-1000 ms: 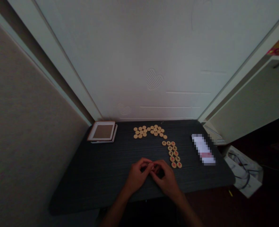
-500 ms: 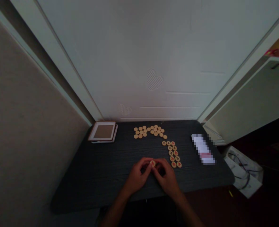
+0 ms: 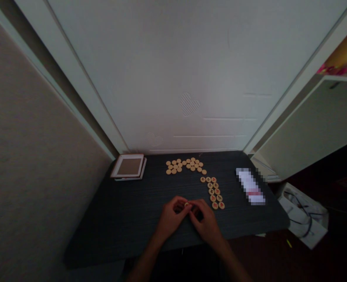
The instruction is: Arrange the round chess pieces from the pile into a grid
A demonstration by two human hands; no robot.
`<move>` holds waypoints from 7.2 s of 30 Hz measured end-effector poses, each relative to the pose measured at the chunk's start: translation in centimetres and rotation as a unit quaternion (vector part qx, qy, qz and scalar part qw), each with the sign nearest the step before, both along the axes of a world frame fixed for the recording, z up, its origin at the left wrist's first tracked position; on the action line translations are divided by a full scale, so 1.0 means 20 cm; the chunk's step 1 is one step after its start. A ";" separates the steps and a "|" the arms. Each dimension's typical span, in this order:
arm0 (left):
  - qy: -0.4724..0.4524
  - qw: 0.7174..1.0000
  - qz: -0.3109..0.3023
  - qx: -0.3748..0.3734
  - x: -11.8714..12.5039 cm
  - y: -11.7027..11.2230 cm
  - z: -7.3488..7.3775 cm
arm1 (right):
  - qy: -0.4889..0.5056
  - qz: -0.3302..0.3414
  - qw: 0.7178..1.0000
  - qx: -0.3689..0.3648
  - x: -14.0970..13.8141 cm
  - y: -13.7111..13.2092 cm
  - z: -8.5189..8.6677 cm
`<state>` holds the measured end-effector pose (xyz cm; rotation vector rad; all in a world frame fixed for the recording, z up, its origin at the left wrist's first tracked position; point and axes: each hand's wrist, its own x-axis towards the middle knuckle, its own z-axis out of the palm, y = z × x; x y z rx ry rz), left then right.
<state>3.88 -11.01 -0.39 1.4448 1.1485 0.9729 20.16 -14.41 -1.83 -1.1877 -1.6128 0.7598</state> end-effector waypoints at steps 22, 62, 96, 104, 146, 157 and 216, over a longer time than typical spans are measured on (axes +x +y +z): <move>-0.053 0.989 -0.129 -0.040 -0.01 0.09 0.06 | 0.007 -0.061 0.998 -0.006 0.00 0.02 0.01; 0.317 0.919 -0.104 0.210 0.21 0.28 0.06 | -0.080 -0.261 0.962 0.026 0.58 0.01 -0.04; 0.283 0.900 -0.184 0.276 0.26 0.38 0.03 | -0.066 -0.256 0.965 0.005 0.58 0.02 -0.03; 0.285 0.897 -0.166 0.293 0.27 0.41 0.08 | -0.060 -0.260 0.964 0.009 0.58 0.02 -0.04; 0.303 0.853 -0.181 0.383 0.25 0.49 -0.03 | -0.052 -0.250 0.967 -0.019 0.58 0.02 -0.04; 0.336 0.847 -0.166 0.377 0.24 0.49 0.04 | -0.060 -0.255 0.965 -0.013 0.58 0.02 -0.03; 0.377 0.856 -0.150 0.322 -0.18 0.00 0.08 | -0.100 -0.033 0.994 0.024 -0.02 0.00 0.01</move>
